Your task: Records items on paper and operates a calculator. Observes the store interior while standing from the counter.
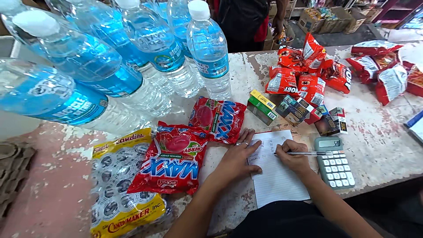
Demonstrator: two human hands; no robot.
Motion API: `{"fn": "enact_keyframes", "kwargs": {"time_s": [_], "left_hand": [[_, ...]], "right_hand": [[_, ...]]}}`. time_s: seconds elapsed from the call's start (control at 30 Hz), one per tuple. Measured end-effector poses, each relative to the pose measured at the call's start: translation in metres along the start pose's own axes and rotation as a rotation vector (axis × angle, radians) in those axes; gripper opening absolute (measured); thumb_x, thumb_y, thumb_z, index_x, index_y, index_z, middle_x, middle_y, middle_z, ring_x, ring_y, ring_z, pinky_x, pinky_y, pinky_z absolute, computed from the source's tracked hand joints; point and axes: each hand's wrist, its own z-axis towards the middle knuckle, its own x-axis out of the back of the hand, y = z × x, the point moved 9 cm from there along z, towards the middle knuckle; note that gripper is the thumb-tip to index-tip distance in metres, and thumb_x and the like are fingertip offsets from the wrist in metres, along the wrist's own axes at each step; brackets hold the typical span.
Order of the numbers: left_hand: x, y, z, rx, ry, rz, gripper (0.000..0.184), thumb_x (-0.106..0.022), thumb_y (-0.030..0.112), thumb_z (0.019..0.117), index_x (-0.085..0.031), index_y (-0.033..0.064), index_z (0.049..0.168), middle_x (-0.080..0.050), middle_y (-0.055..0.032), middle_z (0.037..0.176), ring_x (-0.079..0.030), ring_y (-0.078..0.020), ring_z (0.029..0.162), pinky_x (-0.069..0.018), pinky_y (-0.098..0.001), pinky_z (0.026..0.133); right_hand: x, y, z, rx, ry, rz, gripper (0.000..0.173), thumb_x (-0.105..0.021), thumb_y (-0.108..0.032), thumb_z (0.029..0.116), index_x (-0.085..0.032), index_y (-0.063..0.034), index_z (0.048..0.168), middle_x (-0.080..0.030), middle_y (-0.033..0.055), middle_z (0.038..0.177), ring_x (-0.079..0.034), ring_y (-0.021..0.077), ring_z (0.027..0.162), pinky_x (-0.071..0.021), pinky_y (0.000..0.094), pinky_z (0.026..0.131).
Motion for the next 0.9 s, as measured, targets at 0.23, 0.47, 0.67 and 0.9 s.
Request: {"fn": "enact_keyframes", "kwargs": {"time_s": [0.23, 0.47, 0.67, 0.9], "left_hand": [[-0.002, -0.001, 0.0, 0.021, -0.018, 0.007, 0.082, -0.083, 0.044, 0.0799, -0.052, 0.0133, 0.15, -0.032, -0.0196, 0.164, -0.03, -0.0391, 0.152, -0.0322, -0.0537, 0.119], [-0.002, -0.003, 0.0, 0.012, -0.029, 0.016, 0.086, -0.084, 0.044, 0.0793, -0.049, 0.0155, 0.152, -0.026, -0.0172, 0.167, -0.025, -0.0372, 0.154, -0.0319, -0.0527, 0.119], [-0.004, -0.002, 0.001, -0.02, -0.018, 0.02, 0.084, -0.083, 0.045, 0.0803, -0.05, 0.0156, 0.152, -0.025, -0.0158, 0.168, -0.024, -0.036, 0.155, -0.03, -0.0513, 0.121], [-0.011, 0.0, 0.002, 0.008, 0.034, 0.114, 0.082, -0.068, 0.065, 0.0857, -0.047, 0.0242, 0.154, -0.028, -0.0206, 0.165, -0.026, -0.0398, 0.153, -0.026, -0.058, 0.12]], "right_hand": [[-0.002, 0.0, -0.001, 0.025, -0.021, -0.042, 0.034, -0.067, -0.006, 0.0825, -0.048, -0.0146, 0.057, -0.047, -0.0068, 0.054, -0.047, 0.0015, 0.05, -0.0367, 0.0194, 0.046], [-0.001, -0.001, -0.002, 0.032, 0.007, -0.036, 0.034, -0.068, -0.005, 0.0816, -0.048, -0.0151, 0.057, -0.048, -0.007, 0.054, -0.047, 0.0016, 0.05, -0.0378, 0.0196, 0.045], [0.002, 0.005, 0.005, -0.034, 0.001, 0.048, 0.032, -0.07, -0.007, 0.0861, -0.051, -0.0145, 0.061, -0.051, -0.0063, 0.056, -0.05, 0.0034, 0.05, -0.0409, 0.0211, 0.046], [-0.004, -0.042, 0.017, -0.27, -0.075, 0.25, 0.021, -0.067, -0.013, 0.0969, -0.06, -0.0093, 0.078, -0.063, -0.0003, 0.063, -0.061, 0.0111, 0.05, -0.0519, 0.0263, 0.043]]}}
